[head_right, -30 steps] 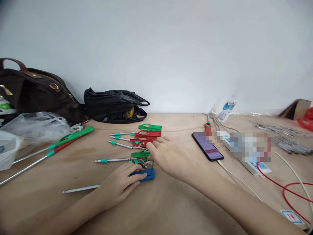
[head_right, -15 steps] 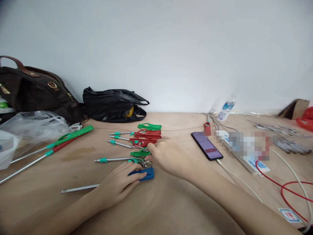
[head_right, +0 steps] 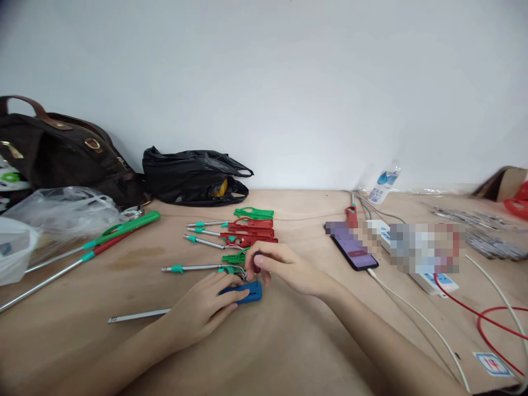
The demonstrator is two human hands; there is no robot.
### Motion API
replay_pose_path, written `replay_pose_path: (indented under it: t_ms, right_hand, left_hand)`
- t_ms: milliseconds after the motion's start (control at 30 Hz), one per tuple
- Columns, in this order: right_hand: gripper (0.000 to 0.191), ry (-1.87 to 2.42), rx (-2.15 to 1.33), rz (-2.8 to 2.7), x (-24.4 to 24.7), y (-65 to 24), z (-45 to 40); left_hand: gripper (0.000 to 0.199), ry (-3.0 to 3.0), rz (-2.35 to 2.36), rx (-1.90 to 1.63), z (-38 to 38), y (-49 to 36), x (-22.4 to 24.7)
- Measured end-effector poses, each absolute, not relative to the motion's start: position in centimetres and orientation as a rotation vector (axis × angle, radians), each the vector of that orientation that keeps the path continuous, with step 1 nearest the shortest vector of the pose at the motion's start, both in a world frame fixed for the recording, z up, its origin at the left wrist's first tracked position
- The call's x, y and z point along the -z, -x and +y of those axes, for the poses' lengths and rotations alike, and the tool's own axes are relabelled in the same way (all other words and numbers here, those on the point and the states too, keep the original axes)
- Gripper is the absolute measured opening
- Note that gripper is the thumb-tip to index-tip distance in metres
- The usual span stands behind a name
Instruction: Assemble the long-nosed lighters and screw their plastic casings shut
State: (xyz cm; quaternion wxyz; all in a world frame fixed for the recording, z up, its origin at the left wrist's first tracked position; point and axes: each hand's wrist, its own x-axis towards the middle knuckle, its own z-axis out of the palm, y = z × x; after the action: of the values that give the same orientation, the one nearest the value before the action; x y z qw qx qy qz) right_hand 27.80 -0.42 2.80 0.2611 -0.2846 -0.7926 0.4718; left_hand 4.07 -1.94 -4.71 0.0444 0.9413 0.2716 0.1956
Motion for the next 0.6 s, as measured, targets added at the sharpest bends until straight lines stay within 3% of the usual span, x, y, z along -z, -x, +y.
replay_pose_path:
  t_ms: [133,433,600]
  right_hand:
    - [0.027,0.812,-1.186,-2.168,-3.3,-28.3,-0.6]
    - [0.031,0.983,0.049,-2.331,-1.1,-26.8,0.0]
    - [0.018,1.011,0.318,-2.550,-2.9,-26.4,-0.5]
  left_hand:
    - [0.030,-2.878,0.844,-0.571,-2.0,-4.1,4.6]
    - [0.030,-2.882,0.825,-0.627,-1.8,-4.1,4.8]
    - [0.031,-2.889,0.828,-0.604,-1.9,-4.1,4.8]
